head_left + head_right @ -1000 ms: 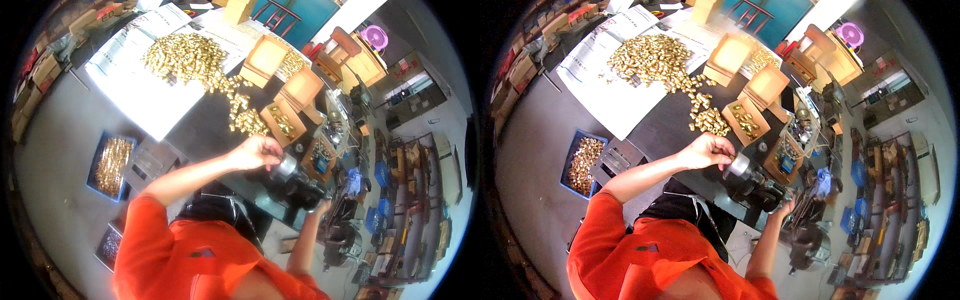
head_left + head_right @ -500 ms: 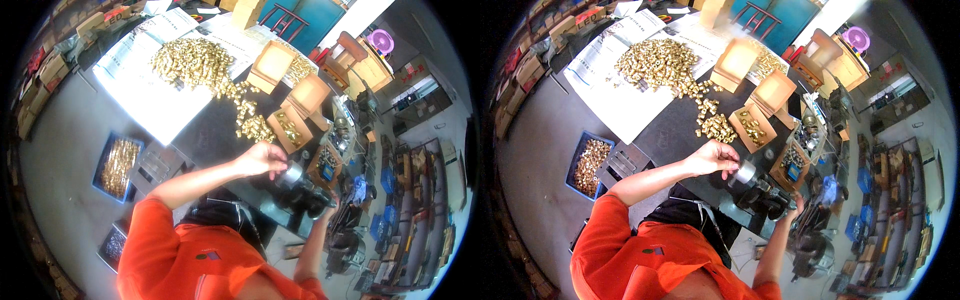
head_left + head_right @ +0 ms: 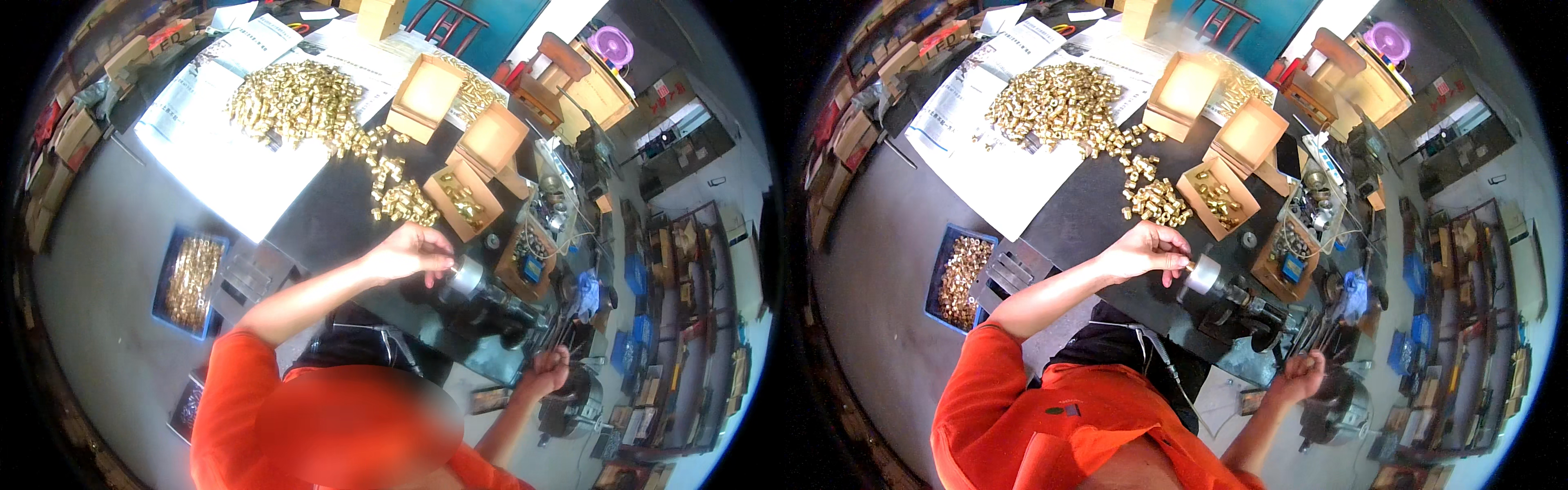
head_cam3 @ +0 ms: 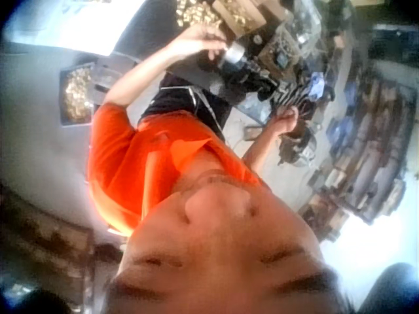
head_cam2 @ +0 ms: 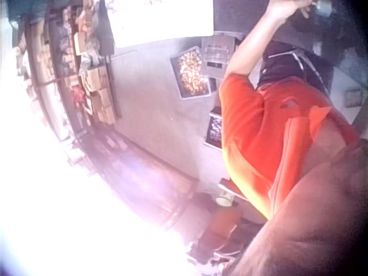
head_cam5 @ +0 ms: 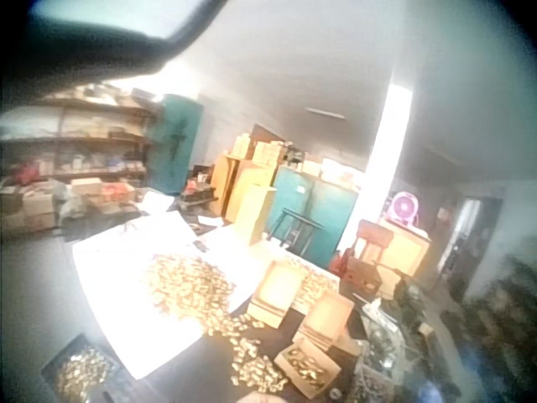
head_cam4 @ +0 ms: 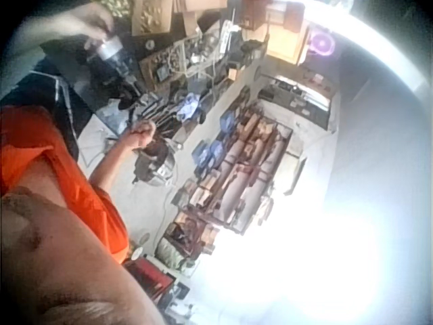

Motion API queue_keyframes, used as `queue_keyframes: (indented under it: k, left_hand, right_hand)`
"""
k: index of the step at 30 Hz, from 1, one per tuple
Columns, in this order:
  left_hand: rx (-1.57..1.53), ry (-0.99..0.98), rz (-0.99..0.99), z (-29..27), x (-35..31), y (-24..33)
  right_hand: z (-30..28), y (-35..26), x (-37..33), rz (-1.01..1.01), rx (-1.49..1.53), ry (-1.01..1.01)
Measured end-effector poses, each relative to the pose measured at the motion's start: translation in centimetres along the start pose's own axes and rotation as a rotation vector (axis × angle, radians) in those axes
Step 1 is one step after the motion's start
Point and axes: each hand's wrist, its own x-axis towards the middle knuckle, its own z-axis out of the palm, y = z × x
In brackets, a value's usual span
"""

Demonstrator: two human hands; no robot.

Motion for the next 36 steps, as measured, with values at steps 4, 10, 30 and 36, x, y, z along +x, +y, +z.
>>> queue_keyframes:
  k: [4,10,30,36]
  left_hand:
    - [0.005,-0.003,-0.014,-0.3,-0.1,-0.1]
    - [0.061,0.016,0.016,0.1,0.3,0.3]
    - [1.394,0.275,0.183,-4.3,14.7,-6.0]
    - [1.241,0.393,0.309,-6.7,5.8,-2.5]
  right_hand:
    - [-2.9,3.7,-0.4,0.212,-0.01,0.068]
    - [-3.6,9.6,7.5,0.085,-0.425,0.135]
    - [-1.8,4.0,-1.7,0.024,-0.015,0.126]
    - [-3.0,6.8,0.2,0.162,-0.039,0.279]
